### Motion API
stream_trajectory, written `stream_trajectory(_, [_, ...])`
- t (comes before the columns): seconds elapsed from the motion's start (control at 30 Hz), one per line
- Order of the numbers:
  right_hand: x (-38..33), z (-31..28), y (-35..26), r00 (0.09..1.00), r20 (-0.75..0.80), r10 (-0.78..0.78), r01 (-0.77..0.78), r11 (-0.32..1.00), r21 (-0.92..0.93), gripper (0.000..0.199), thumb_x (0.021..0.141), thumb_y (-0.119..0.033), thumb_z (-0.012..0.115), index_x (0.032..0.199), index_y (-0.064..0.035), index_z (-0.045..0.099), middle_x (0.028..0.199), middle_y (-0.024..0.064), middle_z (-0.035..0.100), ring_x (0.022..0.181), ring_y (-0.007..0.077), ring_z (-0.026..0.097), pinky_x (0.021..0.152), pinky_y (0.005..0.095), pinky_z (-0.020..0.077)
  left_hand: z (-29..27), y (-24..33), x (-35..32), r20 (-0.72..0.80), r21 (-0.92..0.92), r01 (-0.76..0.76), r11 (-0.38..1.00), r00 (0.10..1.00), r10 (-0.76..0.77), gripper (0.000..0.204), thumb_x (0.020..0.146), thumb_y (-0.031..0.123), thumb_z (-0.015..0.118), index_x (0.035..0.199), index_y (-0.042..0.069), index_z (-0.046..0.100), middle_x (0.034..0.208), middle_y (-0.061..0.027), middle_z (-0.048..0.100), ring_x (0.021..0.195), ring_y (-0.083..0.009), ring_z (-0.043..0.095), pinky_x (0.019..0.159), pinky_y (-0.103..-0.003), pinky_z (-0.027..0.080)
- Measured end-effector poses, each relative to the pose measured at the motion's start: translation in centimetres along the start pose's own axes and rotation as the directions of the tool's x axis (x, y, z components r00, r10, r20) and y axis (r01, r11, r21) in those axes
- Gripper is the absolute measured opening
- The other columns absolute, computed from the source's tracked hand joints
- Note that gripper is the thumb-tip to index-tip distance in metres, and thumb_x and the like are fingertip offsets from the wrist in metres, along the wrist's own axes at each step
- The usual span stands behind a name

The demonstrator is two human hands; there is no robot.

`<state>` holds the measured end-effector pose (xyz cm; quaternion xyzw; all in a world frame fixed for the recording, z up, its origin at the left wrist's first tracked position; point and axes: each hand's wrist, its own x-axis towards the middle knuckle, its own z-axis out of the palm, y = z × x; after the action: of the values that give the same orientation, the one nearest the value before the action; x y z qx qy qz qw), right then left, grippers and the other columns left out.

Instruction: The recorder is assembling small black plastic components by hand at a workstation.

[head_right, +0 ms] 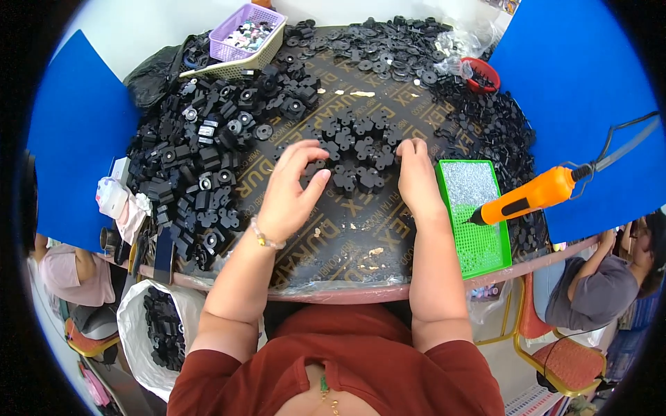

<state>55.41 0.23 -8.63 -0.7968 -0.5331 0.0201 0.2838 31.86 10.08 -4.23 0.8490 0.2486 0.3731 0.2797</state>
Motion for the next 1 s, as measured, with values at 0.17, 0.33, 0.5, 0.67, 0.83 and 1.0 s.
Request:
stream_trajectory(0.17, [0.6,-4.1,0.5,0.921,-0.383,0.067,-0.069,0.998,0.008,0.036,0.073,0.014,0.050,0.106,0.0006,0.053,0.121,0.0240,0.053,0.114,0.0433,0.052,0.097,0.0445,0.0440,-5.5,-6.8,4.7,-0.024,0.765,0.002,0.644,0.999,0.025,0.045,0.075,0.004,0.066,0.119,0.011,0.064,0.131,-0.0195,0.056,0.124,-0.0353,0.052,0.103,-0.045,0.044])
stream_trajectory(0.33, [1.5,-6.5,1.3,0.809,-0.578,0.105,-0.187,0.979,-0.083,0.042,0.077,0.010,0.051,0.118,0.0010,0.056,0.122,0.0218,0.056,0.113,0.0402,0.055,0.097,0.0444,0.0450,-10.0,-13.2,4.3,0.172,0.937,-0.120,0.328,0.976,-0.133,0.023,0.090,0.015,0.053,0.106,0.013,0.069,0.120,-0.0082,0.063,0.127,-0.0258,0.050,0.101,-0.042,0.041])
stream_trajectory(0.5, [4.9,-7.2,4.2,0.835,-0.541,0.102,-0.259,0.940,-0.222,0.029,0.086,-0.002,0.049,0.111,-0.0024,0.064,0.099,0.0241,0.067,0.095,0.0429,0.065,0.084,0.0499,0.0510,-8.7,-9.1,5.5,-0.029,0.679,0.007,0.734,0.999,0.017,0.030,0.083,0.011,0.067,0.113,0.005,0.066,0.119,-0.0136,0.063,0.106,-0.0333,0.062,0.089,-0.042,0.050])
stream_trajectory(0.67, [9.5,-4.0,8.4,0.837,-0.118,0.534,-0.531,0.744,-0.405,0.031,0.094,-0.019,0.050,0.114,-0.0079,0.069,0.122,0.0130,0.066,0.119,0.0354,0.057,0.099,0.0474,0.0461,-3.8,-1.2,4.3,0.129,-0.768,0.294,0.569,0.941,-0.312,0.033,0.101,0.017,0.053,0.130,0.001,0.054,0.115,-0.0094,0.063,0.096,-0.0149,0.063,0.081,-0.029,0.053])
stream_trajectory(0.83, [9.6,-2.6,7.3,0.858,-0.098,0.505,-0.488,0.738,-0.466,0.029,0.092,-0.019,0.052,0.107,-0.0094,0.073,0.114,0.0130,0.071,0.110,0.0325,0.065,0.091,0.0427,0.0515,0.2,1.0,0.5,0.338,-0.924,0.377,0.069,0.887,-0.314,0.038,0.099,0.018,0.053,0.132,0.000,0.048,0.119,-0.0156,0.062,0.105,-0.0278,0.064,0.091,-0.037,0.055])
stream_trajectory(1.0, [7.3,-3.0,-1.1,0.967,-0.222,0.123,-0.097,0.987,0.126,0.045,0.077,0.000,0.063,0.120,-0.0038,0.050,0.093,0.0189,0.068,0.092,0.0386,0.065,0.082,0.0445,0.0508,2.0,-1.2,-1.5,0.274,-0.930,0.348,0.115,0.869,-0.413,0.036,0.094,0.005,0.058,0.129,0.002,0.048,0.117,-0.0133,0.064,0.106,-0.0243,0.064,0.096,-0.038,0.052])
